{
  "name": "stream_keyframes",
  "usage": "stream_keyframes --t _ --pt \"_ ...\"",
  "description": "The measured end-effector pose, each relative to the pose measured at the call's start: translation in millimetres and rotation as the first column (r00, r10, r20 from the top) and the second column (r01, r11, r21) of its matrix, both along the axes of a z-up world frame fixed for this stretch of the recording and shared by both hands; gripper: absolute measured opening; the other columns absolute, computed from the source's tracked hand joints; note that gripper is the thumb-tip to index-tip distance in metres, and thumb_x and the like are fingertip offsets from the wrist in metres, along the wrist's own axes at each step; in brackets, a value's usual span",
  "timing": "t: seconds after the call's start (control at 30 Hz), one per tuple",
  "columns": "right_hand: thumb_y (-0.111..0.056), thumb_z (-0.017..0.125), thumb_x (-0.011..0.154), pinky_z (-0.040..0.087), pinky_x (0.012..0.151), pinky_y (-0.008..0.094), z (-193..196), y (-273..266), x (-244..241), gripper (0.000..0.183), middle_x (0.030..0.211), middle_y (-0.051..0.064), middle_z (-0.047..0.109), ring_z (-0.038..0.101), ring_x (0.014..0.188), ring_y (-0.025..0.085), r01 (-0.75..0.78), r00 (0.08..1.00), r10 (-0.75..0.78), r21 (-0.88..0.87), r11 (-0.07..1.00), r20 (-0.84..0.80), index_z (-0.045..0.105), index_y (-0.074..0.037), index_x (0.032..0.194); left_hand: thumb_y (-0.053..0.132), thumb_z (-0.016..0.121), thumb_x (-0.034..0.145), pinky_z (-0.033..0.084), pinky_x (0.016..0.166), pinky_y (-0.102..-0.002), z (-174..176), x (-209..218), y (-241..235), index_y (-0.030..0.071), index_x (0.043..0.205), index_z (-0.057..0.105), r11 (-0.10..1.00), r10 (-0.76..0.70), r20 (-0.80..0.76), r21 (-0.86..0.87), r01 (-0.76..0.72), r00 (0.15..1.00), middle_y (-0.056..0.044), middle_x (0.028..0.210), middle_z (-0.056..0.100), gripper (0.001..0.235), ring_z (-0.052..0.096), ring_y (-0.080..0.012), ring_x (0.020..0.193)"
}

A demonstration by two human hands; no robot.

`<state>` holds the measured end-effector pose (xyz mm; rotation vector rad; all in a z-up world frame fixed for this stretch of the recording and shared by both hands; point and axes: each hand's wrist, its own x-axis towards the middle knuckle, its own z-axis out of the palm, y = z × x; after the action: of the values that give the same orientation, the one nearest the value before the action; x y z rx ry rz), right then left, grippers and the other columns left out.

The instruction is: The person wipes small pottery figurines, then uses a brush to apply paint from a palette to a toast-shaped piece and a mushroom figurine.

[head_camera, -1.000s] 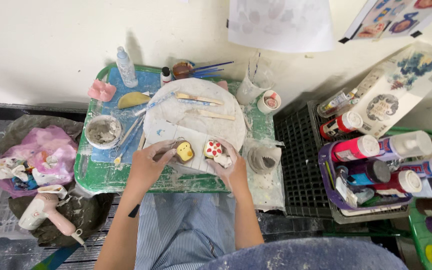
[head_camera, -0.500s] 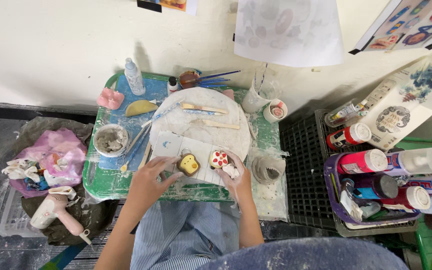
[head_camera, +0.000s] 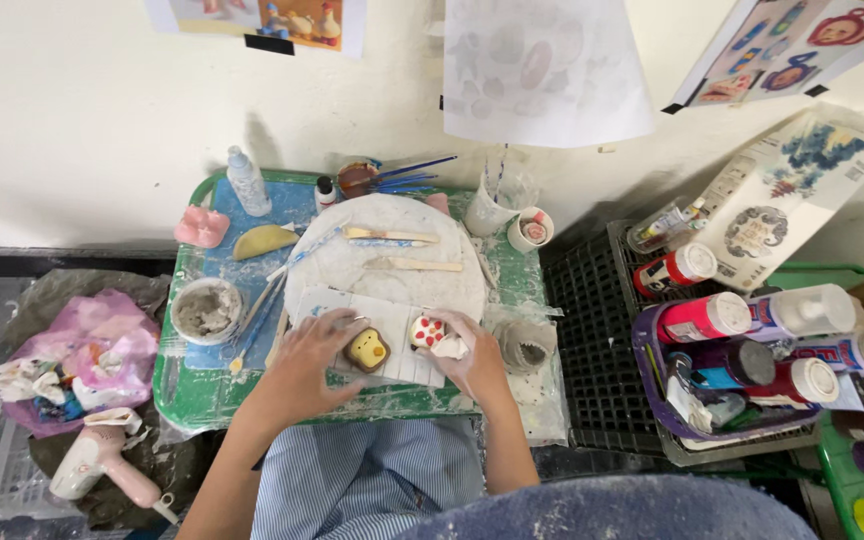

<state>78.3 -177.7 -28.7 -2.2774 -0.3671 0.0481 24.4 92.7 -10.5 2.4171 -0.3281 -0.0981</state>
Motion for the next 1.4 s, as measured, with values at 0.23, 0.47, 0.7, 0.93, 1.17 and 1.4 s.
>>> stream_keyframes --t 0.23,0.47,0.7,0.93,1.17,1.4 --pt "-0.007 0.073 0.084 0.057 0.085 0.026 -20 -21 19 0.054 0.114 0.012 0.074 0.07 0.099 0.015 0.277 0.955 -0.166 0.536 0.798 -0.246 0.06 -0.005 0.136 0.033 0.087 0.069 0.04 0.107 -0.053 -7 10 -19 0.019 0.139 0.06 0.998 0.039 -0.021 0.04 -0.038 0.999 -0.003 0.142 0.049 0.076 0.044 -0.043 0.131" --pt "-0.005 0.076 0.084 0.057 0.088 0.028 -29 -6 13 0.051 0.115 0.01 0.072 0.07 0.103 0.016 0.2 0.978 -0.144 0.496 0.845 -0.151 0.059 -0.004 0.133 0.03 0.084 0.068 0.046 0.105 -0.044 -10 -1 -8 0.012 0.127 0.063 0.991 0.087 -0.001 -0.103 -0.087 0.996 -0.006 0.131 0.058 0.065 0.055 -0.0321 0.119" --pt "-0.012 0.084 0.078 0.057 0.087 0.033 -14 14 -5 0.053 0.117 0.015 0.074 0.072 0.101 0.022 0.098 0.993 -0.109 0.18 0.979 0.05 0.063 -0.009 0.127 0.023 0.083 0.069 0.047 0.103 -0.045 -14 -13 15 0.005 0.129 0.063 0.956 0.266 0.241 -0.193 -0.223 0.933 -0.014 0.13 0.064 0.067 0.057 -0.0338 0.12" --pt "-0.021 0.076 0.082 0.061 0.073 0.037 -13 3 10 0.055 0.111 0.011 0.075 0.074 0.092 0.024 0.512 0.847 -0.478 0.12 0.85 -0.233 0.059 -0.019 0.135 0.014 0.082 0.069 0.055 0.093 -0.032 -30 -37 38 0.007 0.133 0.062 0.779 0.425 -0.053 -0.486 -0.395 0.903 -0.009 0.129 0.069 0.067 0.068 -0.0186 0.107" --pt "-0.016 0.074 0.083 0.057 0.086 0.042 -21 -13 33 0.054 0.119 0.017 0.074 0.072 0.104 0.034 0.341 0.925 -0.333 -0.012 0.94 0.18 0.06 -0.018 0.136 0.008 0.066 0.088 0.05 0.104 -0.033 -63 -37 39 -0.005 0.142 0.054 0.18 0.136 -0.361 -0.907 -0.382 0.922 -0.017 0.136 0.064 0.056 0.062 -0.0216 0.121" --pt "-0.029 0.079 0.084 0.056 0.084 0.043 -15 -12 38 0.058 0.12 0.016 0.071 0.071 0.105 0.034 0.312 0.948 -0.302 -0.109 0.944 0.098 0.06 -0.02 0.138 0.026 0.064 0.095 0.048 0.107 -0.035 -78 -40 38 -0.009 0.144 0.048 0.042 0.014 -0.476 -0.878 -0.476 0.879 -0.019 0.138 0.062 0.062 0.062 -0.0245 0.126"
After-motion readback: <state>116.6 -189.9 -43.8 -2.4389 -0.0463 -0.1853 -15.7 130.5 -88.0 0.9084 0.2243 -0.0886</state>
